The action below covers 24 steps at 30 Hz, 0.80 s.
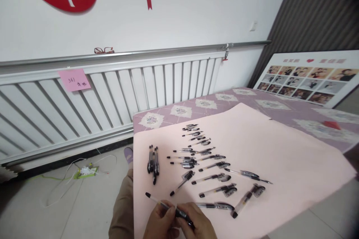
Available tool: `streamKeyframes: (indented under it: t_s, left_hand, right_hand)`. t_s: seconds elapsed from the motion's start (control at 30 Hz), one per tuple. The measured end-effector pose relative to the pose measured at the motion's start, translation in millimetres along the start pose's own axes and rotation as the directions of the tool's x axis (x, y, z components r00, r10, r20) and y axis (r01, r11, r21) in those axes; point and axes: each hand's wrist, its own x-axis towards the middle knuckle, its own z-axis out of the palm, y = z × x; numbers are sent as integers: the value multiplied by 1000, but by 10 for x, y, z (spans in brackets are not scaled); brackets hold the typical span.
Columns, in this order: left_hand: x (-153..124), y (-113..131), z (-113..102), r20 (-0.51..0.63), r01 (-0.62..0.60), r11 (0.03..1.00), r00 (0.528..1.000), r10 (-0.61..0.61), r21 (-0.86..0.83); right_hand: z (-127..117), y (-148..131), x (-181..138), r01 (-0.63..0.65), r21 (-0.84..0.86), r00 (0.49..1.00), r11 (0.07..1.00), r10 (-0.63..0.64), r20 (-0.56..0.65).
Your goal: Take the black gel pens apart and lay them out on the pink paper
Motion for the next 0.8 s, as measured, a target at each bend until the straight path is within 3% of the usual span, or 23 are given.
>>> streamKeyframes:
  t_s: [0.2,0.33,0.43,0.5,0.6,0.7,0.8]
  left_hand:
    - [-59,118,-20,58,70,995,996,-74,70]
    - [-88,253,-93,-109,27,992,994,-14,122]
    - [-96,356,-242,-244,-82,944,955,166,321]
    - [-110,400,-363,-244,-167,813,903,353,558]
    - [-140,417,-511,-95,-234,474,814,573,849]
    - [-151,392,-586,132,-299,212,813,568,930]
    - [-124,340,-596,279,-345,54,833,478,937]
  right_hand:
    - [4,47,-23,-97,114,994,989,102,-38]
    - [17,164,-68,-123,139,986,983,137,-94]
    - [18,256,-99,-77,79,992,994,84,-95]
    - [35,298,-111,-35,18,998,999,35,-49]
    - [112,332,-114,12,-61,999,998,-10,36]
    - [218,340,-112,40,-146,997,988,-31,68]
    - [271,328,-108,43,-237,995,971,-21,96]
